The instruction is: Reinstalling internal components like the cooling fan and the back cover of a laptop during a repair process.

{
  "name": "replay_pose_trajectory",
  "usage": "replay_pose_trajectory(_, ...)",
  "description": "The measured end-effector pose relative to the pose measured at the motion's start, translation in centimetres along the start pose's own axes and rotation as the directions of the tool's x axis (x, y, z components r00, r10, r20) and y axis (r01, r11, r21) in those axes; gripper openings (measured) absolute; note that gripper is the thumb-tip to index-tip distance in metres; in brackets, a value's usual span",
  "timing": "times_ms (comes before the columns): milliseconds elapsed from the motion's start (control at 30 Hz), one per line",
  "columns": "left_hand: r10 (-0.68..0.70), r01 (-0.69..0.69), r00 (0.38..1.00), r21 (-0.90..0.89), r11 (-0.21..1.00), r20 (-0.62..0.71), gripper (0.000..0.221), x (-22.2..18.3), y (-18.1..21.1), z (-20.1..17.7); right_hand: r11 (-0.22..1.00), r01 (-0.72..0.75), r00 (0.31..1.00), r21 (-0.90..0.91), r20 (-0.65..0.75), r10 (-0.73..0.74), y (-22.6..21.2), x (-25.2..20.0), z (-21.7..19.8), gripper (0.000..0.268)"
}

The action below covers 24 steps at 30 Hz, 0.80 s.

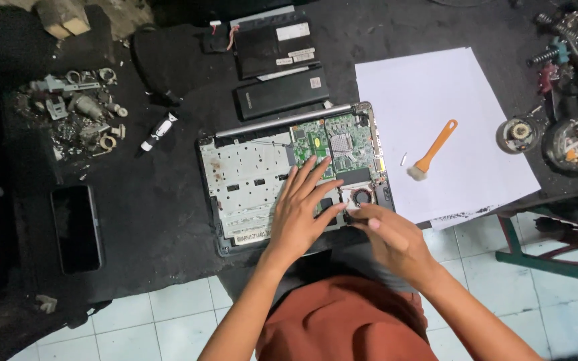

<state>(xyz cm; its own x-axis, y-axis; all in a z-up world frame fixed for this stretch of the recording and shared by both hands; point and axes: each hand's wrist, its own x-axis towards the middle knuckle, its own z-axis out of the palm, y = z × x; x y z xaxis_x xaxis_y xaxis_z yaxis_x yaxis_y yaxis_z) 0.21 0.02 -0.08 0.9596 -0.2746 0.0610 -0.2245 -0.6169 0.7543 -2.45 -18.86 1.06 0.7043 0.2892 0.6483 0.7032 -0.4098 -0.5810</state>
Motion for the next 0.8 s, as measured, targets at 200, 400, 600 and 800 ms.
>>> replay_pose_trajectory(200, 0.018, -0.018, 1.0, 0.029, 0.999, 0.004, 0.038, -0.1, -0.5, 0.5, 0.997, 0.055, 0.996, 0.051, 0.062, -0.058, -0.2, 0.8, 0.1, 0.066)
replay_pose_trajectory(400, 0.006, -0.006, 1.0, 0.012, 1.0, -0.012, 0.036, -0.1, -0.2, 0.3, 0.987, 0.075, 0.997, 0.139, -0.034, -0.07, 1.2, -1.4, 1.1, 0.076)
replay_pose_trajectory(600, 0.004, -0.004, 1.0, 0.007, 1.0, -0.003, 0.037, -0.1, 0.0, 0.2, 0.988, 0.058, 0.992, 0.14, -0.116, -0.042, 0.9, -0.8, 1.4, 0.063)
replay_pose_trajectory(800, 0.007, -0.006, 1.0, 0.01, 1.0, -0.012, 0.035, 0.1, 0.3, 0.0, 0.985, 0.034, 0.997, 0.166, -0.069, -0.023, 1.0, -0.1, 0.5, 0.061)
